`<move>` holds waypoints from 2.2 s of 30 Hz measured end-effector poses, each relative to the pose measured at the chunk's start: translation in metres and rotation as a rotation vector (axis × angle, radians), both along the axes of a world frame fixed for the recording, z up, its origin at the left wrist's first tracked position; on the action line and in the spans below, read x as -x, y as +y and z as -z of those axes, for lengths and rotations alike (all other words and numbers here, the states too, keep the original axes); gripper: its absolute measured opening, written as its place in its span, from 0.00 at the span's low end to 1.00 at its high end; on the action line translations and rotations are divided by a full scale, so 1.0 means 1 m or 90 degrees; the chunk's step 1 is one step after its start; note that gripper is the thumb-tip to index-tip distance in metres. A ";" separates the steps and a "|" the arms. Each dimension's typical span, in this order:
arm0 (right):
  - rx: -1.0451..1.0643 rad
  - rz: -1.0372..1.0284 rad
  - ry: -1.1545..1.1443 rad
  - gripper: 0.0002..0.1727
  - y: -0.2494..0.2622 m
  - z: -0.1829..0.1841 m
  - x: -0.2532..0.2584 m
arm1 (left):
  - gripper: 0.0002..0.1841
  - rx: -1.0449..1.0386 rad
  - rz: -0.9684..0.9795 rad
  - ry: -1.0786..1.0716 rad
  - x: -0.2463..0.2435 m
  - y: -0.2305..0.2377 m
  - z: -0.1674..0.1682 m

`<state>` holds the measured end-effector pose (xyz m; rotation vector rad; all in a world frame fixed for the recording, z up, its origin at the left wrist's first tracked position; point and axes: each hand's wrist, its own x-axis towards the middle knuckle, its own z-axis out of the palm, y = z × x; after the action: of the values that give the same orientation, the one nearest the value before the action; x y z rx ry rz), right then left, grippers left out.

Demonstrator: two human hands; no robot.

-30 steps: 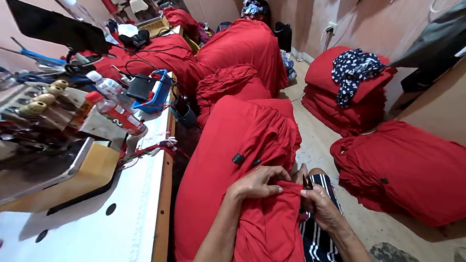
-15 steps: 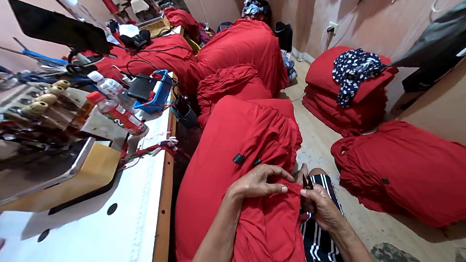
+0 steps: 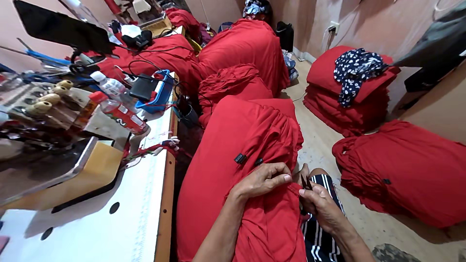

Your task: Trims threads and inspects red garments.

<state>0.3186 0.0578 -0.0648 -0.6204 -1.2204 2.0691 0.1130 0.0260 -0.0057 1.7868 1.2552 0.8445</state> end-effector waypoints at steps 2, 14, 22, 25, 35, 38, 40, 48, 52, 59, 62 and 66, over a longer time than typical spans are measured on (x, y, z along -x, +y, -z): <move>-0.019 0.006 -0.019 0.10 -0.001 -0.002 -0.001 | 0.14 0.007 -0.008 -0.003 0.000 0.000 -0.001; -0.106 0.027 -0.149 0.08 0.002 0.001 -0.006 | 0.14 0.079 -0.077 0.037 -0.001 -0.001 -0.005; -0.467 0.133 -0.371 0.24 -0.007 -0.020 -0.008 | 0.15 0.111 -0.066 0.069 -0.002 0.000 -0.007; -0.573 0.169 -0.426 0.20 -0.017 -0.030 -0.001 | 0.15 0.108 -0.065 0.062 -0.002 0.000 -0.006; -0.634 0.179 -0.478 0.16 -0.019 -0.033 0.005 | 0.16 0.104 -0.056 0.071 -0.002 0.001 -0.006; -0.681 0.197 -0.464 0.16 -0.020 -0.033 0.008 | 0.16 0.109 -0.055 0.070 -0.002 0.000 -0.007; -0.726 0.215 -0.463 0.15 -0.021 -0.032 0.011 | 0.16 0.108 -0.055 0.074 -0.002 0.000 -0.007; -0.748 0.228 -0.468 0.11 -0.019 -0.030 0.008 | 0.16 0.104 -0.051 0.096 -0.003 0.001 -0.008; -0.766 0.241 -0.466 0.12 -0.018 -0.027 0.009 | 0.16 0.088 -0.048 0.094 -0.002 0.001 -0.005; -0.727 0.228 -0.440 0.13 -0.017 -0.024 0.007 | 0.16 0.088 -0.049 0.099 -0.003 0.001 -0.006; -0.617 0.231 -0.404 0.15 -0.012 -0.021 0.002 | 0.17 0.089 -0.062 0.098 -0.004 0.000 -0.007; -0.341 0.163 -0.263 0.15 0.000 -0.016 -0.004 | 0.21 0.203 -0.114 0.136 -0.016 -0.002 -0.036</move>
<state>0.3222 0.0580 -0.0483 -0.9082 -1.7400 1.3535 0.1286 0.0237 0.0298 1.5526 1.6091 0.5203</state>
